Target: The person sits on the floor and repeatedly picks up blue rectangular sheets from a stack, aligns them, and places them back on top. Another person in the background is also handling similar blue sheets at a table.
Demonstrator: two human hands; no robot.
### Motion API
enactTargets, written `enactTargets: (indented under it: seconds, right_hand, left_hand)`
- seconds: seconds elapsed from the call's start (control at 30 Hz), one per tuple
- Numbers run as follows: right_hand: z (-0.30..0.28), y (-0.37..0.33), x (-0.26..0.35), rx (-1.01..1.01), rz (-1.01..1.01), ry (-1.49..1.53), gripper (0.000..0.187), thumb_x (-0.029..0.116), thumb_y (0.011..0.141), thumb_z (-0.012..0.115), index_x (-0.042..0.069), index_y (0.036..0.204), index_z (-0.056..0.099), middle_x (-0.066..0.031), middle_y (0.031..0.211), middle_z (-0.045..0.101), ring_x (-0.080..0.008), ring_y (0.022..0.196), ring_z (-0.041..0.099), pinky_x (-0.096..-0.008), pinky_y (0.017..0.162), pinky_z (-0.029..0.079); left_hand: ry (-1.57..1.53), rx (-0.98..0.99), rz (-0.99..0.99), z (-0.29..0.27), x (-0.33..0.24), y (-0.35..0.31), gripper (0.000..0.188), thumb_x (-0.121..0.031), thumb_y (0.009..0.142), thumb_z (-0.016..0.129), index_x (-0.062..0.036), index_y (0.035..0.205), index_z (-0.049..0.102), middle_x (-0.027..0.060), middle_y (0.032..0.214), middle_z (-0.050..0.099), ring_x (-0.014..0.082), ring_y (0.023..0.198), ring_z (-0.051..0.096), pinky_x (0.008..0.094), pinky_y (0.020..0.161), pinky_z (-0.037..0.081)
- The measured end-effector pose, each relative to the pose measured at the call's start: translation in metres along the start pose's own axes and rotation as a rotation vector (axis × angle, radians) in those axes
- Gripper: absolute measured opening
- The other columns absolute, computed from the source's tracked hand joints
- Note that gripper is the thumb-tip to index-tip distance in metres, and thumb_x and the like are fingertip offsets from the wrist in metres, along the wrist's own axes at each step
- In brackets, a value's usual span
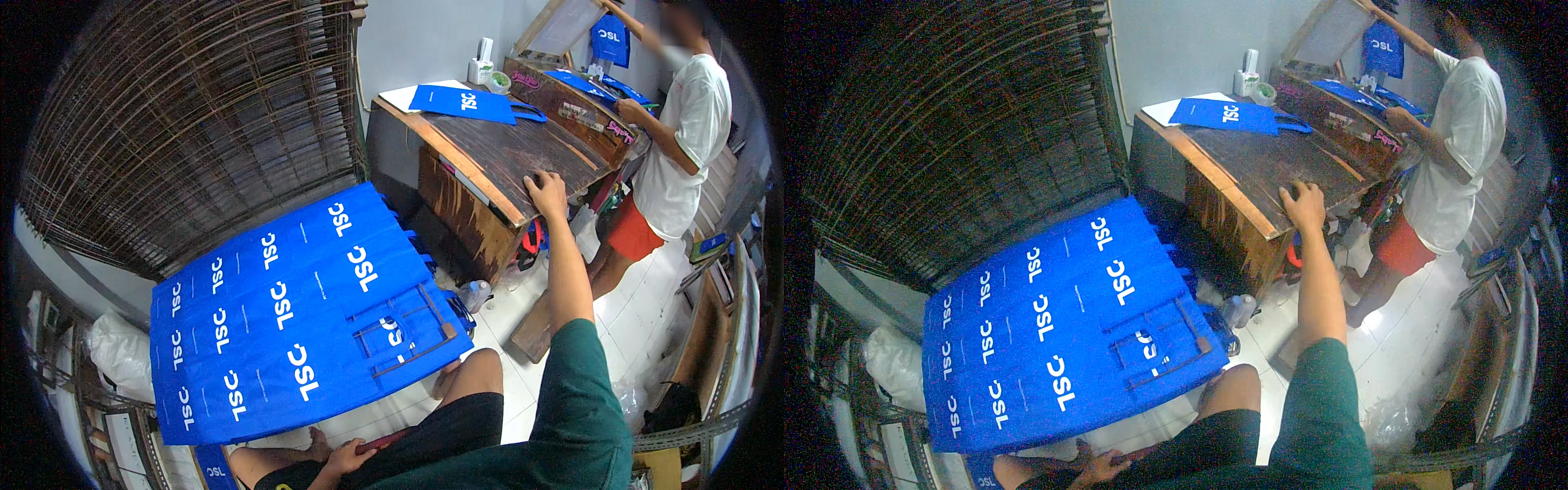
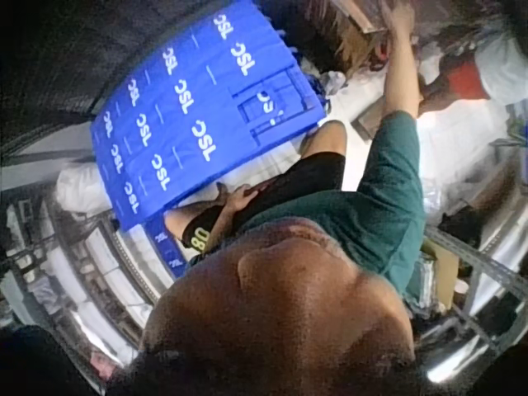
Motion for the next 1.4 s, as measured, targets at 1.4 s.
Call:
enactTargets:
  seconds: [1.4]
  right_hand:
    - [-0.004, -0.008, -0.010, 0.029, 0.043, -0.032, 0.053, 0.046, 0.081, 0.054, 0.009, 0.119, 0.056, -0.0134, 0.131, 0.045, -0.0314, 0.125, 0.035, -0.0413, 0.103, 0.031]
  left_hand:
    - [-0.162, -0.063, 0.140, 0.000, -0.006, 0.002, 0.056, -0.051, 0.080, 0.061, -0.0058, 0.113, 0.052, 0.0165, 0.102, 0.061, 0.0282, 0.096, 0.057, 0.0373, 0.082, 0.045]
Point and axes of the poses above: each hand's wrist, its own y-axis towards the middle knuckle, its own z-axis out of the palm, x = y × z, the point moved 10 cm from there along y, towards the middle knuckle
